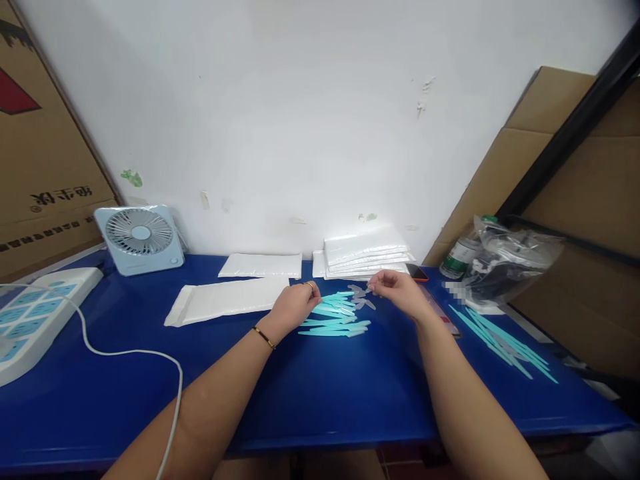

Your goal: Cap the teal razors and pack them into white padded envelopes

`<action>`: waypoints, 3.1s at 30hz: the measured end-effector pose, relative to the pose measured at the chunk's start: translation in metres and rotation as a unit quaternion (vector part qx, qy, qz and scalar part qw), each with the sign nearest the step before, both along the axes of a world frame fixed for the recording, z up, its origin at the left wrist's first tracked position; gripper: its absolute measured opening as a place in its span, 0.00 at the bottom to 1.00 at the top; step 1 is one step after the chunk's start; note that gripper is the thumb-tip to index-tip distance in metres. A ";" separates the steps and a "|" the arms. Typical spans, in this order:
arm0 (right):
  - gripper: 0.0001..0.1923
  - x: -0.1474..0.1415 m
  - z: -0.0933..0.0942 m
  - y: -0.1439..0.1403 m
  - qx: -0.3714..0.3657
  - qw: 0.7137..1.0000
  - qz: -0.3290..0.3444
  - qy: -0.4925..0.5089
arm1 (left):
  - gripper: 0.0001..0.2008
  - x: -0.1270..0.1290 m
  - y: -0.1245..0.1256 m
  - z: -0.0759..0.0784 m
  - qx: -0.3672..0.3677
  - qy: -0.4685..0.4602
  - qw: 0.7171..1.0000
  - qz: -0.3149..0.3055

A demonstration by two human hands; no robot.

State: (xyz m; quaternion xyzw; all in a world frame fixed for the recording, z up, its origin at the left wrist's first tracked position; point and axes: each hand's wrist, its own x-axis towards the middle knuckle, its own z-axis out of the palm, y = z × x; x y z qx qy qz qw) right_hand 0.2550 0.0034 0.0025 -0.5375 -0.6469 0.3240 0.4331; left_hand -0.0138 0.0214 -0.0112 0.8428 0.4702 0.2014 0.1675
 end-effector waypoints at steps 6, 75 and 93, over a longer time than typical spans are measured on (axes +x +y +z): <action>0.21 -0.005 0.001 -0.002 -0.057 0.994 0.039 0.079 | 0.08 -0.001 0.001 0.001 -0.010 0.001 1.000 0.001; 0.09 -0.013 -0.012 -0.003 -0.070 0.973 0.167 -0.142 | 0.07 0.006 0.001 -0.006 -0.023 -0.016 0.998 -0.050; 0.07 -0.004 -0.014 0.001 -0.066 0.935 0.097 -0.336 | 0.07 0.005 0.005 -0.009 0.044 0.115 0.992 -0.029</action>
